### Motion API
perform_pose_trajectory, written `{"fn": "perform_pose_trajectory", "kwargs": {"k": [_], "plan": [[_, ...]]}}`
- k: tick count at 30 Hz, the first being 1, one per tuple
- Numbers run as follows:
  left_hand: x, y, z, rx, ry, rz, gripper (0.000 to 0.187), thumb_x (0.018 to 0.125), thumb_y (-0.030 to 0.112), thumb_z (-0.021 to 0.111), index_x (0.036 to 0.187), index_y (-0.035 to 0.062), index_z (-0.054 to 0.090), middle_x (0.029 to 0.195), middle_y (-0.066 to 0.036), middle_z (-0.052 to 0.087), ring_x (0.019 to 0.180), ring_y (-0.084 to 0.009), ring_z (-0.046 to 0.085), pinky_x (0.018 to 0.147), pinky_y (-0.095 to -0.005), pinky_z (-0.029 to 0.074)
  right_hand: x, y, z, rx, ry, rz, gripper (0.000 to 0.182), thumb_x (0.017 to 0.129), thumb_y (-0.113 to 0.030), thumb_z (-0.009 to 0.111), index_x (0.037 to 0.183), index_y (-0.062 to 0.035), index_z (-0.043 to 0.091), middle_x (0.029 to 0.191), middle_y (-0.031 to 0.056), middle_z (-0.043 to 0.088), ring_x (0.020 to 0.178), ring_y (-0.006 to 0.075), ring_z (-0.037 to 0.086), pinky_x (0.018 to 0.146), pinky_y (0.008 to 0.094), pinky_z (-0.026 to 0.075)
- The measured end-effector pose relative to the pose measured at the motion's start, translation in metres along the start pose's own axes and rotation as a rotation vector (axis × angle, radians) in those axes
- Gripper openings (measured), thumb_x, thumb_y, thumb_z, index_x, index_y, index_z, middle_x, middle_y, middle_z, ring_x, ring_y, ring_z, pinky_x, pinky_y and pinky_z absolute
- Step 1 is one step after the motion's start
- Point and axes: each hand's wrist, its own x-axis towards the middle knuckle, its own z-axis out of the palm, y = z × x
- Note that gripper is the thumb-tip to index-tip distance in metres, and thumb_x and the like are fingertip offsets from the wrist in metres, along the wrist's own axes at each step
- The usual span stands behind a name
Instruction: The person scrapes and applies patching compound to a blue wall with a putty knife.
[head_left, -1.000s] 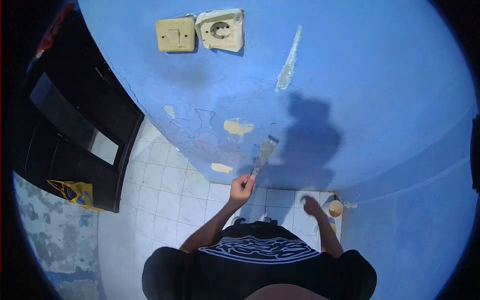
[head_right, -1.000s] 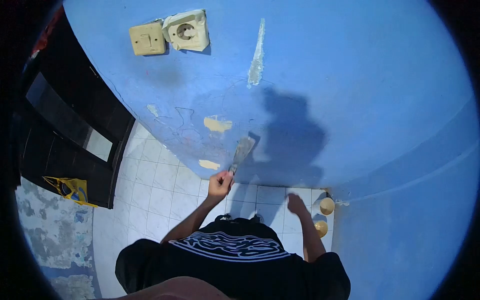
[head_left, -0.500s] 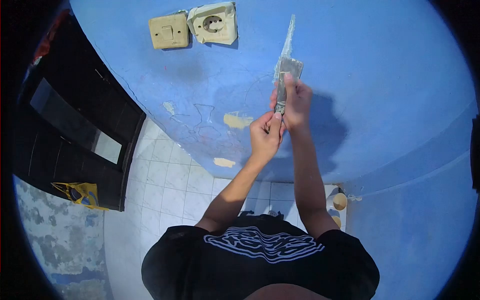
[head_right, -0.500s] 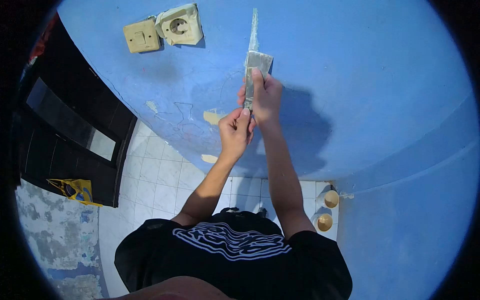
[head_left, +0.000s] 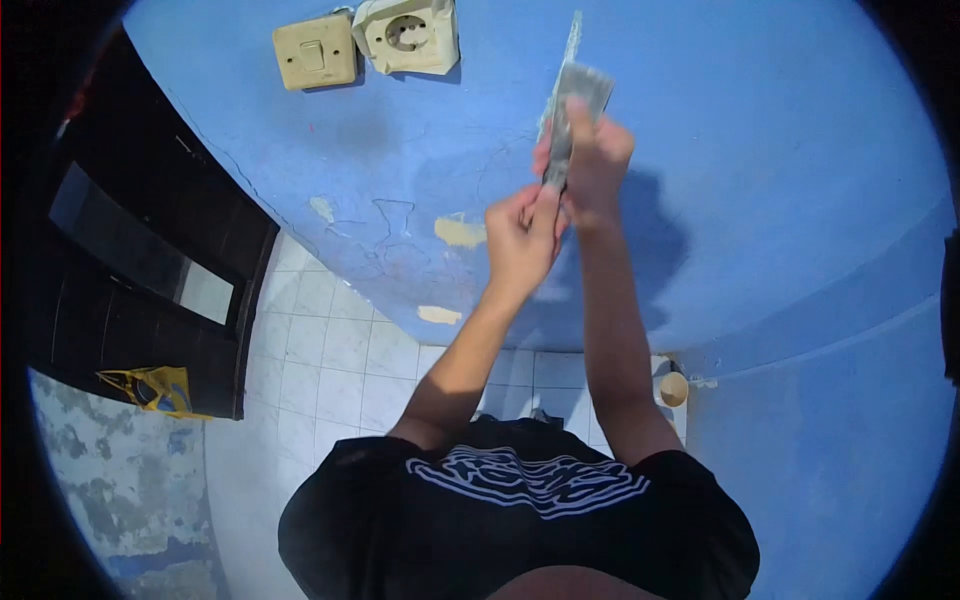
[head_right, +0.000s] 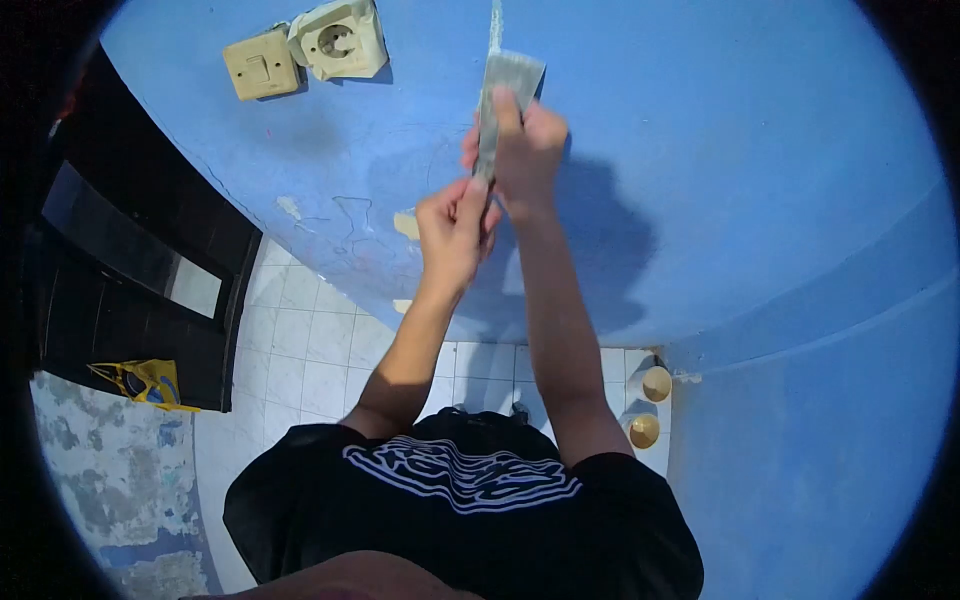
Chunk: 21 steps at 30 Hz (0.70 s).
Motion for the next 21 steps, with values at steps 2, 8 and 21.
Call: {"fn": "perform_pose_trajectory", "kwargs": {"k": [2,8,21], "plan": [[0.006,0.005,0.006,-0.08,-0.011,0.011,0.033,0.102,0.023,0.052,0.081,0.0004,0.061,0.057,0.002,0.05,0.039,-0.004,0.04,0.036,-0.0213,0.028,0.014,-0.018,0.01,0.078,0.038,-0.004,0.042,0.096,-0.031,0.058,0.072,0.0022,0.061,0.057,0.0094,0.06,0.043,0.0145,0.057,0.04,0.0281,0.045],[-0.011,-0.006,-0.002,-0.07,0.052,-0.105,0.032,0.102,0.022,0.053,0.078,0.0014,0.06,0.057,0.002,0.05,0.039,-0.0039,0.039,0.035,-0.0214,0.026,-0.001,0.008,0.0,0.019,0.041,0.056,0.041,0.096,-0.033,0.059,0.075,0.0022,0.062,0.057,0.0096,0.06,0.043,0.0142,0.057,0.04,0.028,0.045],[0.015,0.026,0.013,-0.1,0.003,0.035,0.032,0.102,0.018,0.052,0.078,-0.0012,0.06,0.058,0.0,0.051,0.036,-0.0035,0.037,0.033,-0.0213,0.024,0.02,-0.032,0.019,0.099,0.022,-0.098,0.041,0.098,-0.031,0.056,0.075,0.0023,0.06,0.057,0.0085,0.057,0.044,0.0132,0.054,0.042,0.0276,0.045]]}}
